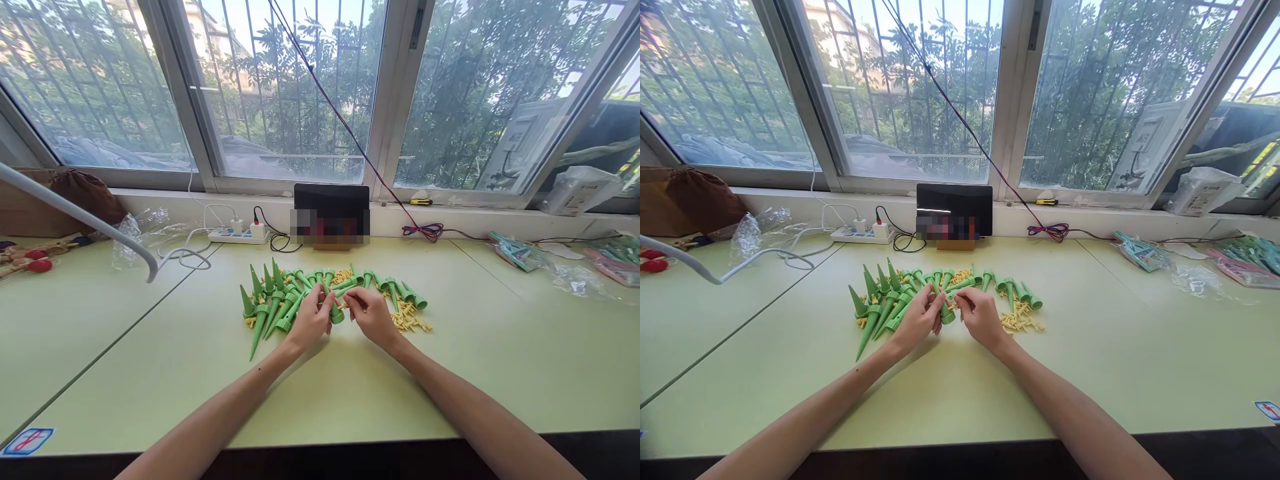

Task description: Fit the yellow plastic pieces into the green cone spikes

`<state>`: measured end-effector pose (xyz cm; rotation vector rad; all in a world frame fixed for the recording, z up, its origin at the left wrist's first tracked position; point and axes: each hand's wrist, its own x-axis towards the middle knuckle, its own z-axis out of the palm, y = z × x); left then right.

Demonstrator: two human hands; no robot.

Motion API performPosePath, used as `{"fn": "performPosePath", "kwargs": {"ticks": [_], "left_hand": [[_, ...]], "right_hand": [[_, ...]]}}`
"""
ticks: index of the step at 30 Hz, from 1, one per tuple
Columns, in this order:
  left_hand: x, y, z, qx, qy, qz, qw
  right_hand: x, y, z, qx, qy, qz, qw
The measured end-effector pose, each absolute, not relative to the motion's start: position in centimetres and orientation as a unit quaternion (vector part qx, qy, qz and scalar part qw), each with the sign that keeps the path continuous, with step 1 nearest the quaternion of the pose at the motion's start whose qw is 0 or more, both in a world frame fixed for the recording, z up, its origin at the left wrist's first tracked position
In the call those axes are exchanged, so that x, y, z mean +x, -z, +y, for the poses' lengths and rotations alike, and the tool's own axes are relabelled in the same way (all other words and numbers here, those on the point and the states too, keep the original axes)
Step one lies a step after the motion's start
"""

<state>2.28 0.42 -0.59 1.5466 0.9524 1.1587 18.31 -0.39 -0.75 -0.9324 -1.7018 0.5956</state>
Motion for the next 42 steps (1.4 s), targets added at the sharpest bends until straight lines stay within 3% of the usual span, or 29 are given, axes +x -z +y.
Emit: {"fn": "performPosePath", "kwargs": {"ticks": [29, 42], "left_hand": [[2.05, 1.31, 0.50, 0.662, -0.449, 0.394, 0.453], [2.14, 0.59, 0.39, 0.684, -0.459, 0.410, 0.393]], "right_hand": [[18.40, 1.16, -0.16, -0.430, -0.246, -0.722, 0.482], [18.50, 1.31, -0.04, -0.454, -0.215, -0.742, 0.443]]}}
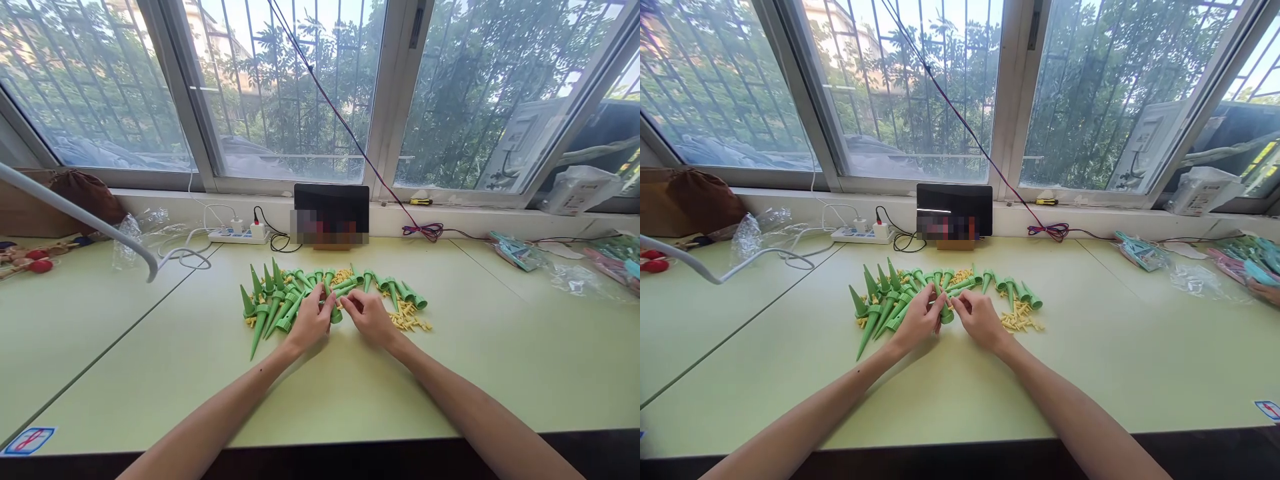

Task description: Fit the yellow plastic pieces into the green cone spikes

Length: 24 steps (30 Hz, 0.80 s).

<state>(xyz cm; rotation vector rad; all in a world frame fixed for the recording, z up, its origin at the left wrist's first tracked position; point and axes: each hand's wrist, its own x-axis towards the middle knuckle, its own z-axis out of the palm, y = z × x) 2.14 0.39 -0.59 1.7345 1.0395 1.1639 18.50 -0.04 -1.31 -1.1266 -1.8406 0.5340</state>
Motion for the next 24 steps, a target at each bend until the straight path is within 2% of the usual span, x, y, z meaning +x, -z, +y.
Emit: {"fn": "performPosePath", "kwargs": {"ticks": [14, 24], "left_hand": [[2.07, 0.39, -0.04, 0.750, -0.421, 0.379, 0.343], [1.95, -0.05, -0.22, 0.750, -0.443, 0.339, 0.356]], "right_hand": [[18.66, 1.92, 0.29, -0.478, -0.175, -0.757, 0.411], [18.82, 1.62, 0.90, -0.531, -0.227, -0.692, 0.434]]}}
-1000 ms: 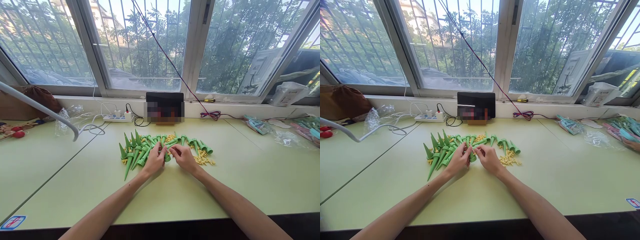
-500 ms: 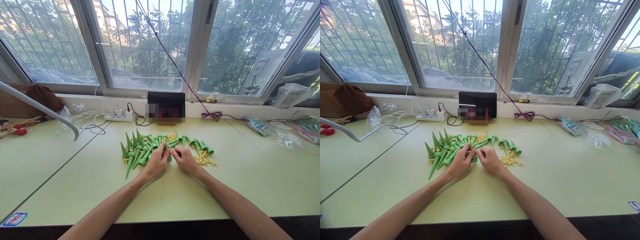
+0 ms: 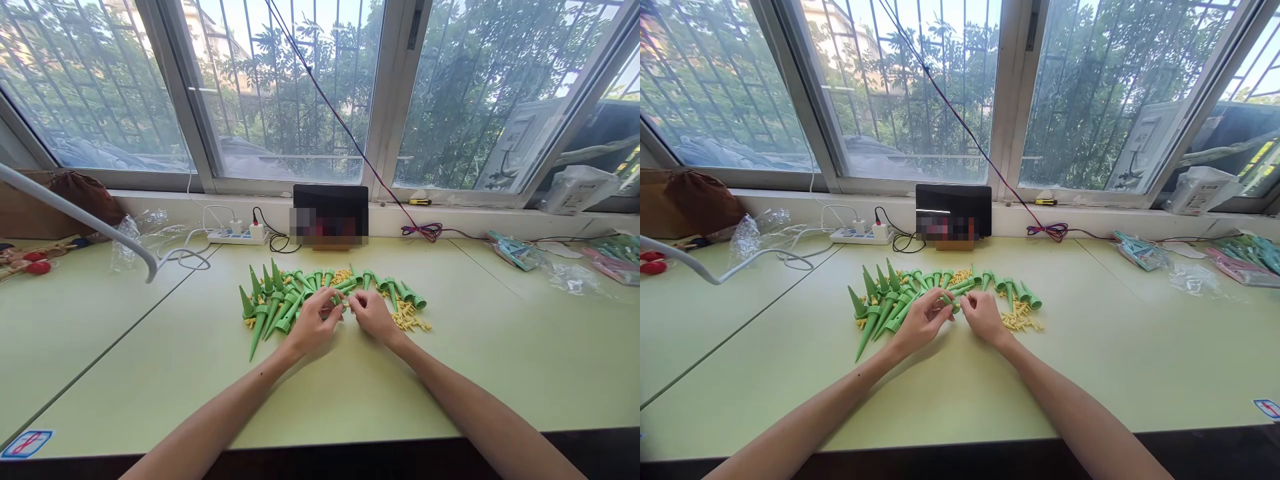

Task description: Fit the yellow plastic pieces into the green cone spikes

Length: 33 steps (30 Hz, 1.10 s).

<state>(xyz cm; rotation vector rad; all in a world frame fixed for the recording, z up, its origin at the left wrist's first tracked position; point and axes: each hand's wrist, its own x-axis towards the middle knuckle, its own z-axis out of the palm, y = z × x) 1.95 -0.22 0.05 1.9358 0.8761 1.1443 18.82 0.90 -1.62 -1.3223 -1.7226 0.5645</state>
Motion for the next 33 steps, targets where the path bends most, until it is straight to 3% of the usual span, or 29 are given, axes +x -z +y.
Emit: {"fn": "performPosePath", "kwargs": {"ticks": [12, 19, 33], "left_hand": [[2.4, -0.6, 0.0, 0.611, -0.500, 0.327, 0.520], [2.4, -1.2, -0.2, 0.576, -0.506, 0.370, 0.525], [1.9, -0.5, 0.1, 0.605, -0.488, 0.383, 0.499]], "right_hand": [[18.7, 1.5, 0.4, -0.509, -0.253, -0.661, 0.490], [18.6, 1.2, 0.0, -0.492, -0.188, -0.688, 0.500], [18.7, 1.3, 0.2, -0.484, -0.188, -0.689, 0.505]]}}
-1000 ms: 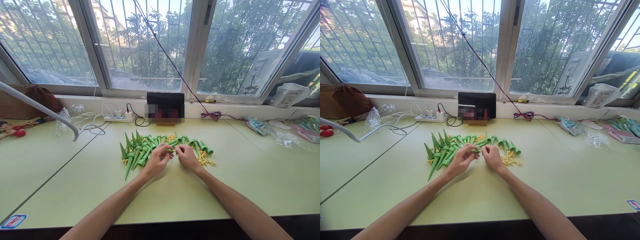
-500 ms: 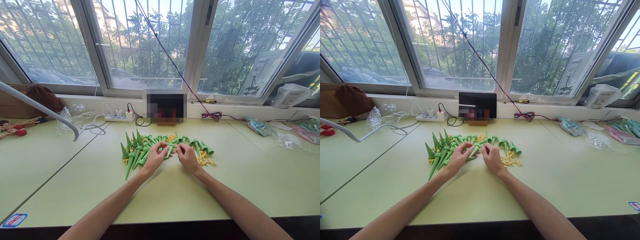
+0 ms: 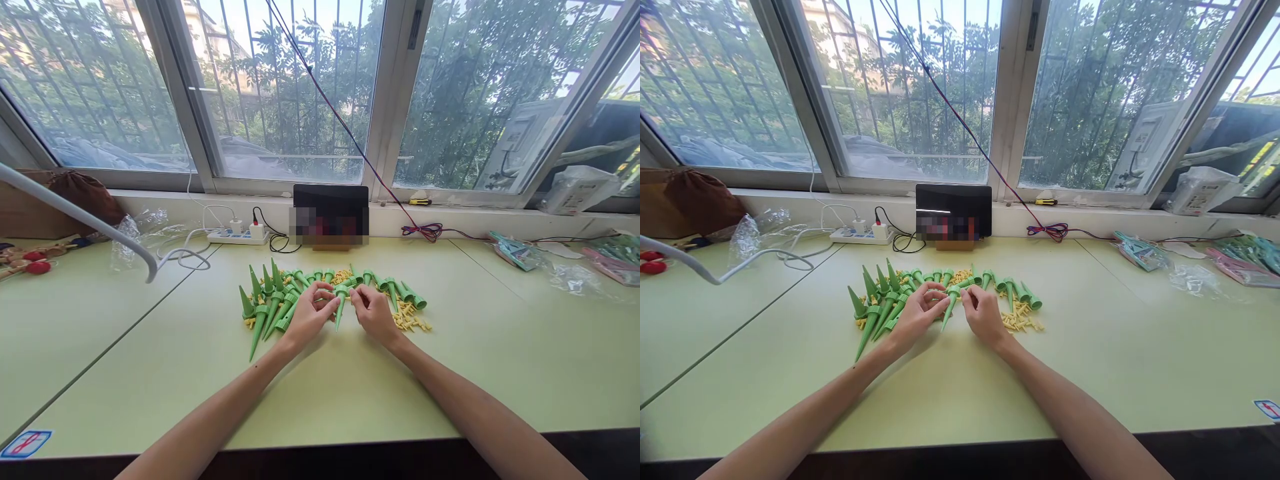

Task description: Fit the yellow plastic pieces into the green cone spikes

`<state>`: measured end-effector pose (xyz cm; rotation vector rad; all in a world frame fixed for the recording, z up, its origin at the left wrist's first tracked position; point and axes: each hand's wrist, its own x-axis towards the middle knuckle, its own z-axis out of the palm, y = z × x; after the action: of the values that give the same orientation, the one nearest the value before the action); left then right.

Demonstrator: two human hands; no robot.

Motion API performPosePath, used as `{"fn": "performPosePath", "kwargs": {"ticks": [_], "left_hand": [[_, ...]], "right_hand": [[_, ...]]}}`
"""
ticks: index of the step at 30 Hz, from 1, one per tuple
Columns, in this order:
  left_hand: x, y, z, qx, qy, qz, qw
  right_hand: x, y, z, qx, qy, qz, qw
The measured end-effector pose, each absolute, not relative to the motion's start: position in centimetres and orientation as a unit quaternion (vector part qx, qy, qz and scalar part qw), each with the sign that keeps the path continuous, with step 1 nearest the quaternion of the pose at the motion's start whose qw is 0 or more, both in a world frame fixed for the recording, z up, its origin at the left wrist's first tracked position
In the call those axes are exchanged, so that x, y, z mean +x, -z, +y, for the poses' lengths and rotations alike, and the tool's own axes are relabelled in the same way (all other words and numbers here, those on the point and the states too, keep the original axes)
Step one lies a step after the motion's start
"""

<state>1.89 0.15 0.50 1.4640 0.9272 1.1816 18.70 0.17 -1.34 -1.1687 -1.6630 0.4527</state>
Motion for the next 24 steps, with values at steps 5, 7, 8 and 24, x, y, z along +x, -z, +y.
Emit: {"fn": "performPosePath", "kwargs": {"ticks": [5, 7, 8, 24], "left_hand": [[1.81, -0.02, 0.35, 0.630, -0.477, 0.366, 0.491], [1.83, 0.14, 0.38, 0.644, -0.473, 0.363, 0.479], [1.83, 0.19, 0.37, 0.653, -0.473, 0.362, 0.468], [1.77, -0.29, -0.23, 0.723, -0.466, 0.370, 0.351]], "right_hand": [[18.66, 1.18, 0.09, -0.489, -0.197, -0.686, 0.502], [18.61, 1.13, 0.02, -0.486, -0.204, -0.686, 0.501], [18.58, 1.13, -0.01, -0.483, -0.208, -0.687, 0.501], [18.54, 1.32, 0.08, -0.472, -0.207, -0.695, 0.502]]}}
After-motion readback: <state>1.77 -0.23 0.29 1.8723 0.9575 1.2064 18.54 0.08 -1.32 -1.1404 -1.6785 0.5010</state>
